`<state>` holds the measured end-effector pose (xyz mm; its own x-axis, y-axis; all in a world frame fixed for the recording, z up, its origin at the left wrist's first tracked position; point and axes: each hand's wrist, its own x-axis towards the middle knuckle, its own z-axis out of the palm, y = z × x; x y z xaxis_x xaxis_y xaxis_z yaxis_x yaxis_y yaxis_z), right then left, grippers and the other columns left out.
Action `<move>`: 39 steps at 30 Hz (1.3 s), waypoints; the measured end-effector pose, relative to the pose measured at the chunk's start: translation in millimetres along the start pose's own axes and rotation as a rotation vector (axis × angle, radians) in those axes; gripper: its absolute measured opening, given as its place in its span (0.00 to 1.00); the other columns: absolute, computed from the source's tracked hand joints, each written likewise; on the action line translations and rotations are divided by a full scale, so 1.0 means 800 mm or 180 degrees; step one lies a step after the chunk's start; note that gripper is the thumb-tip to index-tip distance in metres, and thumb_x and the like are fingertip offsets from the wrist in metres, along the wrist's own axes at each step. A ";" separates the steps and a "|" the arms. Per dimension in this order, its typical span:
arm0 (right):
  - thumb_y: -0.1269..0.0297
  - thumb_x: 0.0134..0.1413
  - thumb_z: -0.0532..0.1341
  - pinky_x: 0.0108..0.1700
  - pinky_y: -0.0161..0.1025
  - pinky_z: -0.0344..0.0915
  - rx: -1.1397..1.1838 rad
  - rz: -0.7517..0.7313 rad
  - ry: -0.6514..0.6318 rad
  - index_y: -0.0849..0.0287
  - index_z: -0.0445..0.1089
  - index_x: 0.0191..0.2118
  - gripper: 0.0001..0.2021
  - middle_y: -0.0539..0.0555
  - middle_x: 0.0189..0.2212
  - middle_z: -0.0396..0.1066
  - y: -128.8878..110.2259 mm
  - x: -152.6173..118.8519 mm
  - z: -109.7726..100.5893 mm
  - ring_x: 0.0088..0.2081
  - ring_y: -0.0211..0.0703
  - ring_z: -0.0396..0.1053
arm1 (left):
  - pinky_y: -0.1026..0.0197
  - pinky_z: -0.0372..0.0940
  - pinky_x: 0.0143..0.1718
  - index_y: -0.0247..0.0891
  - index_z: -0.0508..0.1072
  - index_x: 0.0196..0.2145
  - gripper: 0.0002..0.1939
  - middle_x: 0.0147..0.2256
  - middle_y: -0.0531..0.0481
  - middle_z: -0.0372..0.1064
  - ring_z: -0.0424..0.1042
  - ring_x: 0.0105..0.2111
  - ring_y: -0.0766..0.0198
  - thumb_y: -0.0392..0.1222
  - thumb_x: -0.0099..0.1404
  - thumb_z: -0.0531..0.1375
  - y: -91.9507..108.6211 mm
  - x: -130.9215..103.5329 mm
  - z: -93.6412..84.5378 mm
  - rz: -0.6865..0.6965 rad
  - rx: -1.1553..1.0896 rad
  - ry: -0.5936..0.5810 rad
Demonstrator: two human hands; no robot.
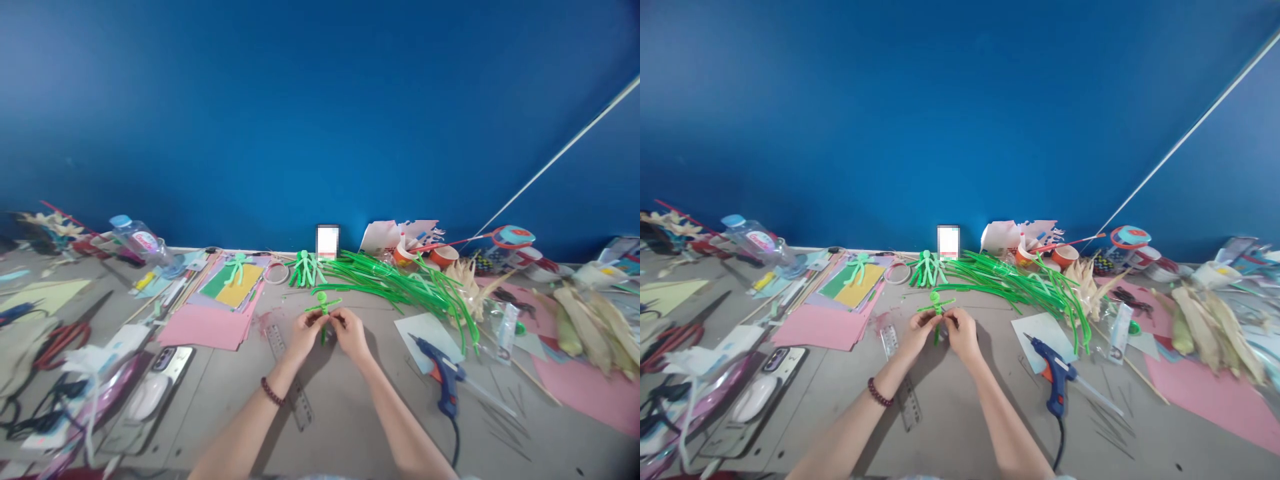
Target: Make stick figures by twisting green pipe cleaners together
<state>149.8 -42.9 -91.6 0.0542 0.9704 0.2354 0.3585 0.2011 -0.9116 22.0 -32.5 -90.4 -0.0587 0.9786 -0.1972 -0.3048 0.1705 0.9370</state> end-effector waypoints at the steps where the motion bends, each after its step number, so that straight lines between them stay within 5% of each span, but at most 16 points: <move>1: 0.65 0.50 0.55 0.34 0.37 0.64 -0.0044 -0.0065 0.0023 0.58 0.70 0.26 0.08 0.53 0.25 0.71 0.000 0.000 0.000 0.29 0.43 0.68 | 0.61 0.63 0.33 0.35 0.75 0.25 0.15 0.24 0.51 0.73 0.70 0.27 0.64 0.42 0.38 0.71 -0.002 0.000 0.000 0.0016 -0.0071 0.0017; 9: 0.61 0.49 0.59 0.38 0.39 0.66 0.0356 0.0172 -0.0219 0.58 0.74 0.32 0.09 0.55 0.30 0.76 0.000 0.001 0.002 0.33 0.45 0.71 | 0.64 0.62 0.31 0.35 0.74 0.27 0.15 0.25 0.53 0.72 0.69 0.26 0.67 0.44 0.41 0.70 0.003 0.002 -0.002 0.0000 -0.0392 0.0012; 13: 0.55 0.43 0.64 0.26 0.34 0.62 0.1247 0.0961 -0.0365 0.60 0.74 0.29 0.12 0.50 0.21 0.71 0.006 0.004 0.002 0.23 0.38 0.66 | 0.64 0.61 0.29 0.35 0.74 0.28 0.18 0.25 0.53 0.72 0.69 0.25 0.67 0.46 0.41 0.71 0.012 0.001 -0.004 -0.0111 -0.0436 -0.0033; 20: 0.54 0.33 0.70 0.21 0.29 0.58 0.2542 0.1901 -0.0635 0.63 0.75 0.26 0.16 0.51 0.20 0.70 -0.002 0.005 -0.004 0.20 0.32 0.63 | 0.65 0.61 0.29 0.34 0.74 0.29 0.16 0.27 0.51 0.73 0.69 0.26 0.66 0.44 0.43 0.70 0.016 0.000 -0.006 -0.0246 -0.0457 -0.0233; 30: 0.57 0.27 0.74 0.32 0.33 0.69 0.2740 0.1936 -0.0600 0.62 0.76 0.28 0.18 0.51 0.22 0.72 0.003 0.004 -0.004 0.24 0.34 0.68 | 0.66 0.63 0.27 0.34 0.73 0.28 0.15 0.25 0.52 0.73 0.70 0.23 0.68 0.43 0.43 0.71 0.013 0.002 -0.008 -0.0386 -0.0749 -0.0286; 39: 0.52 0.22 0.73 0.31 0.39 0.71 0.2068 0.1656 -0.0004 0.61 0.75 0.26 0.21 0.52 0.21 0.72 0.005 0.005 0.003 0.22 0.40 0.69 | 0.67 0.61 0.25 0.33 0.74 0.26 0.14 0.22 0.52 0.71 0.67 0.21 0.70 0.46 0.46 0.69 0.009 0.004 -0.010 -0.0140 -0.0584 -0.0245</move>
<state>149.2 -37.5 -95.4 0.0632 0.9609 -0.2697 -0.3214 -0.2362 -0.9170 12.3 -29.1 -86.8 0.0292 0.9778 -0.2076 -0.4740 0.1964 0.8584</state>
